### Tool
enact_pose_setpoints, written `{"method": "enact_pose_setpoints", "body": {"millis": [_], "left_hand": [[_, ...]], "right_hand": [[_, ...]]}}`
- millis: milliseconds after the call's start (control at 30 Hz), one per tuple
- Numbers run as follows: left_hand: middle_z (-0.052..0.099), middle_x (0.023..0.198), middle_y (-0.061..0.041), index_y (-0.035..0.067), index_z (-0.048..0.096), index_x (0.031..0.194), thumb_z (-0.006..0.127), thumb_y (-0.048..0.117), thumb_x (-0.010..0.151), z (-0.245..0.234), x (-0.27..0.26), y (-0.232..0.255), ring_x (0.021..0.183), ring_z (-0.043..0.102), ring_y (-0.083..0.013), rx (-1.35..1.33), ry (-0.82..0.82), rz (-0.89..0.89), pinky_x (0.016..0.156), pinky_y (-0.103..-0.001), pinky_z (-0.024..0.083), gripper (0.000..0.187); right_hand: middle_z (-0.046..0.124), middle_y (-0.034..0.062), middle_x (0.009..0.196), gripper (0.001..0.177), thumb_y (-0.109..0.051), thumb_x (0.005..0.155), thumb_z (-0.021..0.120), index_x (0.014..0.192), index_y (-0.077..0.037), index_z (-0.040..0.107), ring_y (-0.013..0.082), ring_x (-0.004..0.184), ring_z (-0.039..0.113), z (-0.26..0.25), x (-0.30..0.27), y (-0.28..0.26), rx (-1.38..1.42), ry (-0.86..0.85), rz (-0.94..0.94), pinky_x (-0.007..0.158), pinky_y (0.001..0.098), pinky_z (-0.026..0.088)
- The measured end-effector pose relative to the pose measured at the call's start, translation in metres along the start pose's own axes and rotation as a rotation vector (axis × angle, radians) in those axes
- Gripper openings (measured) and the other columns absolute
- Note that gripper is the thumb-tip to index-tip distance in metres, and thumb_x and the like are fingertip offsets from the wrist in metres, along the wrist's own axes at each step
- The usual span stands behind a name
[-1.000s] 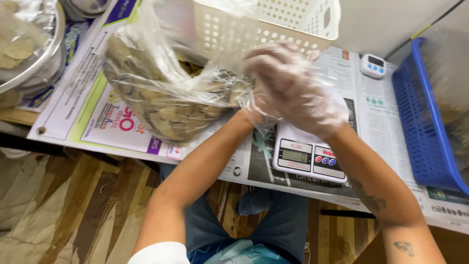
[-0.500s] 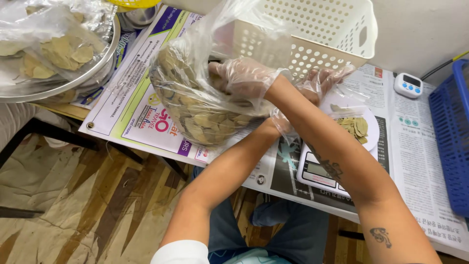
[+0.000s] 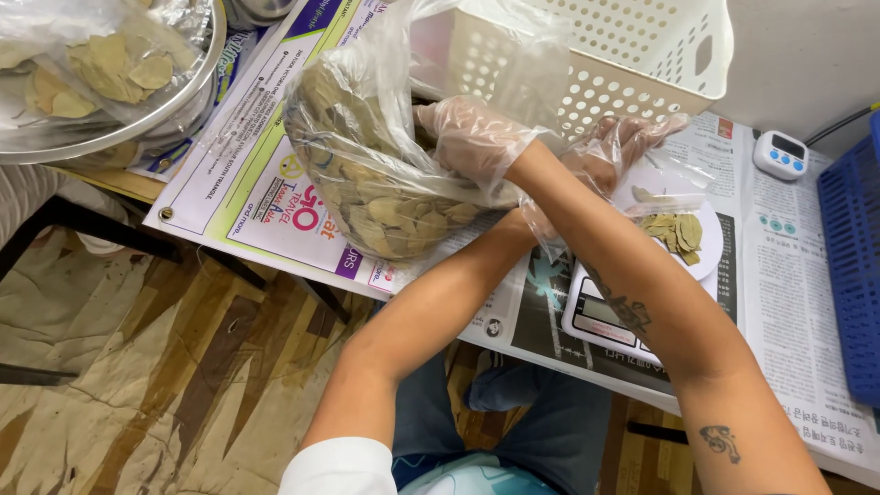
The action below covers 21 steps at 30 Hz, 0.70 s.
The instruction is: Weigh dried leaves on a digital scale and place them into plastic bags for packaging.
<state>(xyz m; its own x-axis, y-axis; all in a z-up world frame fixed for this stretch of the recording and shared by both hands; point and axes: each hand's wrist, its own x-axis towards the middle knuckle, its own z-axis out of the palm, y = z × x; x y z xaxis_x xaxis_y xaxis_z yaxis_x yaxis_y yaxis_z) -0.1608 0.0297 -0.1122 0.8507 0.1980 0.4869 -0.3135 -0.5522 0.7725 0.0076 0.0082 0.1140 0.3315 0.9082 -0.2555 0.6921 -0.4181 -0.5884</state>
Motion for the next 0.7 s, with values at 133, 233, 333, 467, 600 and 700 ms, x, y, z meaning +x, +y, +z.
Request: {"method": "enact_pose_setpoints", "body": {"millis": [133,233,333,467,600,700], "left_hand": [[0.058,0.14,-0.004,0.011,0.044,0.148,0.056,0.05,0.099,0.005,-0.005,0.0,0.133,0.051,-0.0217,-0.061,-0.023,-0.053,0.118,-0.039,0.042,0.063],[0.058,0.138,-0.004,0.01,0.045,0.147,0.055,0.05,0.099,0.009,-0.004,0.002,0.131,0.051,-0.0214,-0.11,-0.037,-0.093,0.117,-0.039,0.042,0.063],[0.059,0.137,-0.004,0.01,0.046,0.146,0.055,0.05,0.099,0.011,-0.002,0.008,0.13,0.052,-0.021,-0.157,-0.054,-0.133,0.116,-0.038,0.042,0.062],[0.059,0.135,-0.003,0.01,0.047,0.145,0.054,0.05,0.099,0.013,0.006,0.018,0.128,0.052,-0.0205,-0.219,-0.083,-0.179,0.115,-0.037,0.043,0.062],[0.059,0.134,-0.003,0.009,0.048,0.144,0.053,0.05,0.099,0.028,0.057,0.026,0.126,0.053,-0.0201,-0.284,-0.121,-0.225,0.114,-0.037,0.043,0.061],[0.06,0.132,-0.003,0.009,0.049,0.144,0.053,0.05,0.099,0.048,0.157,0.068,0.125,0.053,-0.0197,-0.326,-0.143,-0.265,0.113,-0.036,0.043,0.061]], "right_hand": [[0.074,0.0044,0.118,0.049,-0.005,0.083,0.067,0.127,-0.026,0.071,0.017,0.091,0.068,-0.003,-0.001,0.011,0.034,0.03,0.07,0.074,0.0272,0.057],[0.076,0.0022,0.117,0.047,-0.011,0.085,0.072,0.129,-0.027,0.071,0.0204,0.106,0.071,-0.02,-0.01,0.01,-0.022,0.063,0.094,0.087,0.0304,0.06],[0.078,0.0046,0.106,0.034,0.005,0.088,0.07,0.115,-0.014,0.075,0.0141,0.089,0.075,-0.034,-0.017,0.01,0.163,0.061,0.059,0.074,0.0208,0.066],[0.075,0.0008,0.087,0.024,0.014,0.084,0.068,0.085,-0.01,0.073,0.0092,0.081,0.072,-0.042,-0.029,0.009,0.297,0.071,-0.018,0.071,0.0159,0.064],[0.066,0.0063,0.093,0.022,0.013,0.092,0.053,0.102,-0.002,0.066,0.0199,0.081,0.064,-0.019,-0.018,0.008,1.143,0.031,0.438,0.076,0.0261,0.062],[0.062,0.0137,0.139,0.093,-0.001,0.074,0.079,0.157,-0.013,0.037,0.0295,0.124,0.063,-0.011,-0.02,0.031,-0.163,-0.044,-0.119,0.101,0.0374,0.057]]}}
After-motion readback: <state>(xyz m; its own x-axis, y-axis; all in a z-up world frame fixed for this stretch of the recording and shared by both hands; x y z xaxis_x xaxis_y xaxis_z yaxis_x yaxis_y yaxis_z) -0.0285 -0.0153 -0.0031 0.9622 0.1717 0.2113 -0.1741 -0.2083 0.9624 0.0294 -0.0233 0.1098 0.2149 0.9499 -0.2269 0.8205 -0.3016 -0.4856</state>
